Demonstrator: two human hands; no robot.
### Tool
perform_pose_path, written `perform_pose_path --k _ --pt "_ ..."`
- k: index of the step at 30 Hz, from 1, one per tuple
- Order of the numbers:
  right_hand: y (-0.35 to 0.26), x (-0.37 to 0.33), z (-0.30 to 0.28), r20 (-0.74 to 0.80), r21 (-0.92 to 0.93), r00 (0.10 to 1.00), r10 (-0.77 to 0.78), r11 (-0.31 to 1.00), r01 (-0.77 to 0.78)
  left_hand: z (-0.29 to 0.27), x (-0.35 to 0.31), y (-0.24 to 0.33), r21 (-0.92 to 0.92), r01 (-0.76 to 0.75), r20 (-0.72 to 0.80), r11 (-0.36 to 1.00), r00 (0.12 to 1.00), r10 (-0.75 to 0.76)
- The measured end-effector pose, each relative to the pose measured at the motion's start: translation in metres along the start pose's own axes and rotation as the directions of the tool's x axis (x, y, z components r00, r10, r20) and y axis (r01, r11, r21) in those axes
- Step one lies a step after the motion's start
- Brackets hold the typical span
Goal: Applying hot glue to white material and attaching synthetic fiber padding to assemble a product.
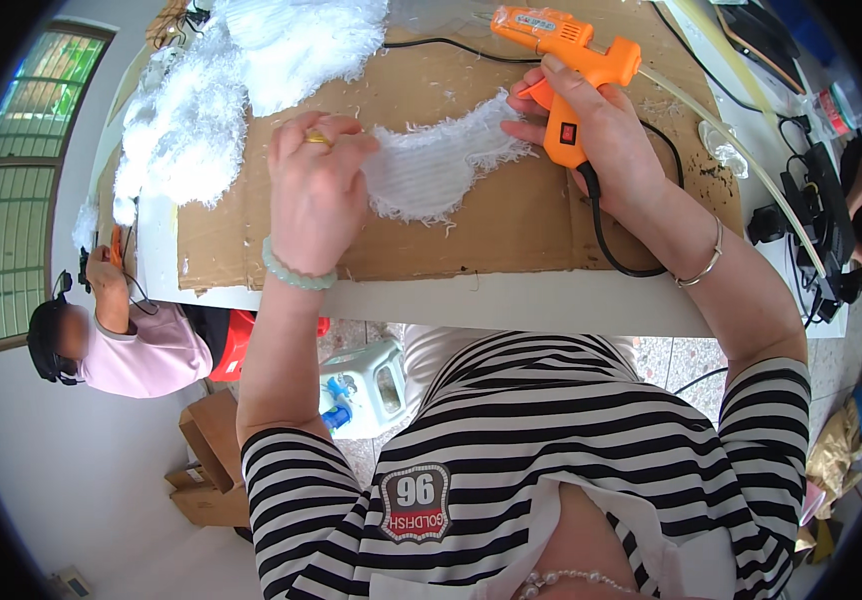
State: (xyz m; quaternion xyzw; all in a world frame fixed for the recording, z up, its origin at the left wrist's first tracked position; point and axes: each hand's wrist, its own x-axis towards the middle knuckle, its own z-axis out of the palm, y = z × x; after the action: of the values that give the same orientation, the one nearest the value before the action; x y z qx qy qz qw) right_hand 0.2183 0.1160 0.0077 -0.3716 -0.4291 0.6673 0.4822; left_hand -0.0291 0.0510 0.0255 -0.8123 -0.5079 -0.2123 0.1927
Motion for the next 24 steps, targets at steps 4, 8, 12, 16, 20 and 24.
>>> perform_pose_path --k 4,8,12,16,20,24 --pt "-0.016 -0.007 0.003 0.010 -0.021 0.995 0.099 0.995 -0.099 -0.013 0.003 -0.006 -0.035 0.157 -0.198 0.987 0.967 -0.160" --pt "-0.025 -0.005 0.000 0.110 -0.020 0.994 0.019 1.000 -0.017 -0.017 -0.005 0.008 -0.127 0.201 -0.233 0.971 0.946 -0.226" --pt "-0.039 -0.011 0.008 0.173 -0.008 0.979 -0.111 0.993 0.114 -0.017 -0.016 0.018 -0.152 0.202 -0.207 0.968 0.951 -0.231" --pt "-0.048 -0.020 0.010 0.346 -0.189 0.936 -0.062 0.973 0.134 -0.013 -0.031 0.004 -0.242 0.312 -0.118 0.919 0.930 -0.347" --pt "-0.044 -0.026 0.014 0.466 -0.416 0.880 0.087 0.900 0.132 -0.008 -0.040 -0.006 -0.296 0.388 -0.037 0.873 0.908 -0.416" --pt "-0.034 -0.021 0.019 0.485 -0.630 0.834 0.264 0.767 0.123 -0.001 -0.038 -0.010 -0.394 0.397 0.051 0.829 0.910 -0.412"
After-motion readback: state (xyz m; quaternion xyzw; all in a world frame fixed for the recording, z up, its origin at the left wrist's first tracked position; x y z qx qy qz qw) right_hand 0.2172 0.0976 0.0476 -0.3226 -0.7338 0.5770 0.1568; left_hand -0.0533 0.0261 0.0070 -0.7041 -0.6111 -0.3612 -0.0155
